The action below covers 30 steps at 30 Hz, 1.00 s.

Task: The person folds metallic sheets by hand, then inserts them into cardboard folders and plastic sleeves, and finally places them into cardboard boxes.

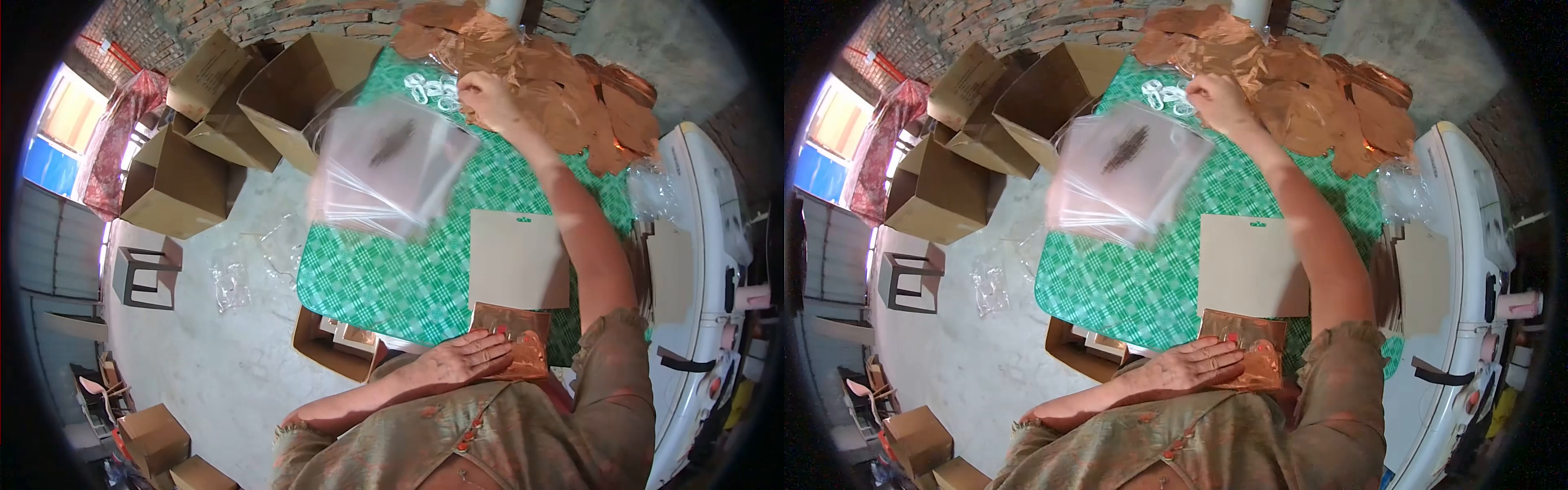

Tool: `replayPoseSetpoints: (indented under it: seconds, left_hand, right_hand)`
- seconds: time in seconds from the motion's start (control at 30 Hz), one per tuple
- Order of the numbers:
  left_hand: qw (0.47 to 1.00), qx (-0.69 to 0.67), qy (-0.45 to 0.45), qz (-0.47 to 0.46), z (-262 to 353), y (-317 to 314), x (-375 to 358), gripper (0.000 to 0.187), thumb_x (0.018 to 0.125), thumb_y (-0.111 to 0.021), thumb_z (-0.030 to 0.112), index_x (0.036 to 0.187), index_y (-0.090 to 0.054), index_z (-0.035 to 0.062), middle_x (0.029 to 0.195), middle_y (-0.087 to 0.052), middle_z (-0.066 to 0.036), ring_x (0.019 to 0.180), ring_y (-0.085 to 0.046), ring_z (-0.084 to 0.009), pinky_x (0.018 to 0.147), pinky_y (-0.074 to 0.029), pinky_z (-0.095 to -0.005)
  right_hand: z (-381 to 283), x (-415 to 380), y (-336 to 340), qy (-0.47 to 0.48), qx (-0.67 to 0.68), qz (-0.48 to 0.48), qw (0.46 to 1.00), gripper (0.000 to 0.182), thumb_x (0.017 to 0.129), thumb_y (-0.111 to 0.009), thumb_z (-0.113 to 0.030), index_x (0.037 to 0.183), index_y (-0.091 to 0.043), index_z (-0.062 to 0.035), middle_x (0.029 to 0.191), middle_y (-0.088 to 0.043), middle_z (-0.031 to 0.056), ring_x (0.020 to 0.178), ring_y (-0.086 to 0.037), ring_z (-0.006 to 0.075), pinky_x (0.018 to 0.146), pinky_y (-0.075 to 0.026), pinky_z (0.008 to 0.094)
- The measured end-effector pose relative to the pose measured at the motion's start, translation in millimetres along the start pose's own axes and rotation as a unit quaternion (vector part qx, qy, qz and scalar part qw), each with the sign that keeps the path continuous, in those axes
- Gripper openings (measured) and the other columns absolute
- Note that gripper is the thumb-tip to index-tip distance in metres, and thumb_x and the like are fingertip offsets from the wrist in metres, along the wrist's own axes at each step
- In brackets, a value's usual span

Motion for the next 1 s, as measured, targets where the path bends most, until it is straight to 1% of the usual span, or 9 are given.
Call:
replayPoseSetpoints:
  seconds: [0.1,0.17,0.37,0.5,0.6,0.7,0.9,0.97,1.0]
  left_hand:
    - [1.000,-0.001,-0.003,0.014,2.7,11.9,7.3,0.056,0.094,-0.057,0.014,0.150,-0.053,0.0093,0.157,-0.051,-0.009,0.147,-0.048,-0.0248,0.124,-0.038,-0.0407]
    - [1.000,-0.016,0.002,0.018,3.4,20.1,11.9,0.054,0.094,-0.057,0.014,0.148,-0.055,0.0087,0.155,-0.054,-0.010,0.144,-0.050,-0.0252,0.123,-0.039,-0.0409]
    - [0.994,-0.099,0.041,0.008,9.0,31.7,26.6,0.053,0.092,-0.062,0.008,0.145,-0.058,0.0051,0.149,-0.059,-0.013,0.139,-0.056,-0.0289,0.120,-0.042,-0.0432]
    - [0.992,-0.117,0.046,-0.008,13.1,46.0,35.8,0.056,0.090,-0.064,0.005,0.146,-0.057,0.0043,0.149,-0.058,-0.014,0.142,-0.053,-0.0301,0.120,-0.043,-0.0445]
    - [0.983,-0.170,0.071,-0.009,17.8,55.4,38.5,0.052,0.097,-0.060,0.009,0.148,-0.054,0.0044,0.151,-0.056,-0.015,0.143,-0.051,-0.0312,0.120,-0.041,-0.0451]
    - [0.970,-0.217,0.106,-0.025,20.7,64.7,37.9,0.049,0.104,-0.056,0.016,0.152,-0.050,0.0071,0.153,-0.053,-0.015,0.143,-0.049,-0.0323,0.120,-0.040,-0.0449]
    - [0.916,-0.354,0.185,-0.041,15.7,70.9,32.4,0.049,0.110,-0.048,0.026,0.157,-0.045,0.0129,0.156,-0.052,-0.012,0.144,-0.048,-0.0321,0.121,-0.038,-0.0421]
    - [0.892,-0.390,0.222,-0.057,11.8,79.8,33.2,0.049,0.111,-0.047,0.030,0.158,-0.044,0.0136,0.156,-0.051,-0.012,0.144,-0.048,-0.0307,0.120,-0.038,-0.0406]
    - [0.877,-0.409,0.245,-0.063,10.7,87.2,35.3,0.050,0.112,-0.047,0.031,0.158,-0.044,0.0135,0.156,-0.052,-0.011,0.144,-0.049,-0.0296,0.120,-0.038,-0.0397]
  right_hand:
    - [-46.4,-34.0,56.1,-0.105,0.273,-0.017,0.956,0.016,0.101,-0.063,-0.016,0.108,-0.068,-0.0025,0.097,-0.066,0.0017,0.089,-0.059,0.0137,0.083,-0.050,0.0288]
    - [-79.6,-64.6,92.4,-0.143,0.291,-0.012,0.946,0.019,0.103,-0.063,-0.018,0.112,-0.065,-0.0007,0.097,-0.064,0.0000,0.087,-0.057,0.0085,0.080,-0.049,0.0245]
    - [-115.7,-176.7,127.5,-0.259,0.398,-0.024,0.880,0.021,0.101,-0.063,-0.015,0.116,-0.062,-0.0005,0.098,-0.064,0.0021,0.089,-0.058,0.0096,0.080,-0.049,0.0249]
    - [-117.8,-231.3,130.9,-0.302,0.433,-0.005,0.849,0.023,0.100,-0.062,-0.014,0.117,-0.060,0.0013,0.098,-0.064,0.0042,0.087,-0.059,0.0108,0.079,-0.049,0.0254]
    - [-117.8,-251.3,135.3,-0.275,0.475,0.048,0.835,0.021,0.099,-0.062,-0.013,0.115,-0.061,0.0011,0.095,-0.064,0.0053,0.084,-0.061,0.0120,0.077,-0.049,0.0261]
    - [-121.7,-260.9,144.2,-0.280,0.389,0.055,0.876,0.021,0.099,-0.063,-0.014,0.114,-0.062,0.0009,0.094,-0.066,0.0062,0.082,-0.061,0.0125,0.076,-0.050,0.0265]
    - [-78.5,-282.5,91.2,-0.258,0.171,-0.141,0.940,0.023,0.101,-0.062,-0.018,0.114,-0.064,0.0008,0.100,-0.069,0.0086,0.093,-0.067,0.0181,0.086,-0.053,0.0313]
    - [-69.4,-286.5,92.4,-0.146,-0.059,-0.029,0.987,0.020,0.103,-0.059,-0.015,0.117,-0.064,-0.0013,0.106,-0.069,0.0068,0.100,-0.064,0.0145,0.089,-0.051,0.0300]
    - [-69.5,-287.7,93.4,-0.085,-0.173,0.027,0.981,0.020,0.104,-0.057,-0.013,0.119,-0.064,-0.0024,0.109,-0.069,0.0059,0.104,-0.063,0.0127,0.090,-0.050,0.0293]
Point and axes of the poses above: each hand's wrist, its own x-axis towards the middle knuckle, its own y-axis out of the back of the hand, z = x × y, the point moved 2 cm from there along x, towards the middle knuckle
